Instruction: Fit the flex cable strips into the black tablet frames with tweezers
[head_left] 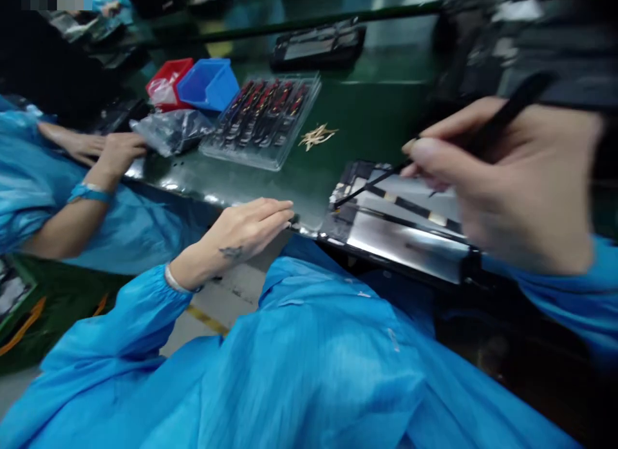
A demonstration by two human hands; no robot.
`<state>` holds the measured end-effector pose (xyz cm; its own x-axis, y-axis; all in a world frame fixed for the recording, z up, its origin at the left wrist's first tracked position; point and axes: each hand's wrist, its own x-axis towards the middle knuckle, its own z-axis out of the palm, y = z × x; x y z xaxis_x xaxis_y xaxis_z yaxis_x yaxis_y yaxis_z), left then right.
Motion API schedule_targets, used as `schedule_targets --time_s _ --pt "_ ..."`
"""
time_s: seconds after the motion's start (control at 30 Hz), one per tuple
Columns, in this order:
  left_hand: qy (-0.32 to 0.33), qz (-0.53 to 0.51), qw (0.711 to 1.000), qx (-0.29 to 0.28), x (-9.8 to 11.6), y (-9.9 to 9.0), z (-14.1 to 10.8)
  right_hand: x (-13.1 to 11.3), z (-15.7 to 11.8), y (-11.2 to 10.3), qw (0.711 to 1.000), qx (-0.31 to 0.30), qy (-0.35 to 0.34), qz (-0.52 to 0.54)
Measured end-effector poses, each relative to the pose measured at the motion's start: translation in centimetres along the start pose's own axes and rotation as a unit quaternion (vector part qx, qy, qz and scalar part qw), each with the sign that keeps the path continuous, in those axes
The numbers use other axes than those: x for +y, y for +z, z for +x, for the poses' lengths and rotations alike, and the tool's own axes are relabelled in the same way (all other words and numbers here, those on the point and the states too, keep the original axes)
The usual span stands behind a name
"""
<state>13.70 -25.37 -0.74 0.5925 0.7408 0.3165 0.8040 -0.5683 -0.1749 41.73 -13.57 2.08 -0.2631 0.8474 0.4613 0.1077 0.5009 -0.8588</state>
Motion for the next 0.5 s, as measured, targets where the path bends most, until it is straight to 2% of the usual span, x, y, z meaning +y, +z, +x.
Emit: schedule_targets --time_s 0.07,0.17,0.27,0.33,0.4,0.47,0.5 --pt "0.013 0.021 0.998 0.065 -0.2 -0.7 3.4 -0.2 0.1 0.1 1.000 0.002 -0.011 0.019" --pt "0.053 0.111 0.980 0.155 0.2 -1.0 9.1 0.1 0.4 0.1 0.999 0.016 0.010 0.035" --pt "0.091 0.181 0.958 0.204 0.7 -0.5 13.3 0.5 0.7 0.0 0.999 0.029 0.014 0.042" --pt "0.099 0.194 0.950 0.222 0.8 0.1 14.7 0.7 0.8 -0.1 0.998 0.027 0.008 0.056" --pt "0.088 0.150 0.958 0.226 0.4 0.5 15.2 0.8 1.0 -0.2 0.997 0.025 0.001 0.067" --pt "0.042 0.008 0.975 0.219 -0.1 0.8 15.2 0.9 1.3 -0.4 0.998 0.016 -0.002 0.057" --pt "0.007 -0.092 0.972 0.215 -0.4 0.8 15.1 1.0 1.5 -0.5 0.999 0.009 -0.002 0.044"
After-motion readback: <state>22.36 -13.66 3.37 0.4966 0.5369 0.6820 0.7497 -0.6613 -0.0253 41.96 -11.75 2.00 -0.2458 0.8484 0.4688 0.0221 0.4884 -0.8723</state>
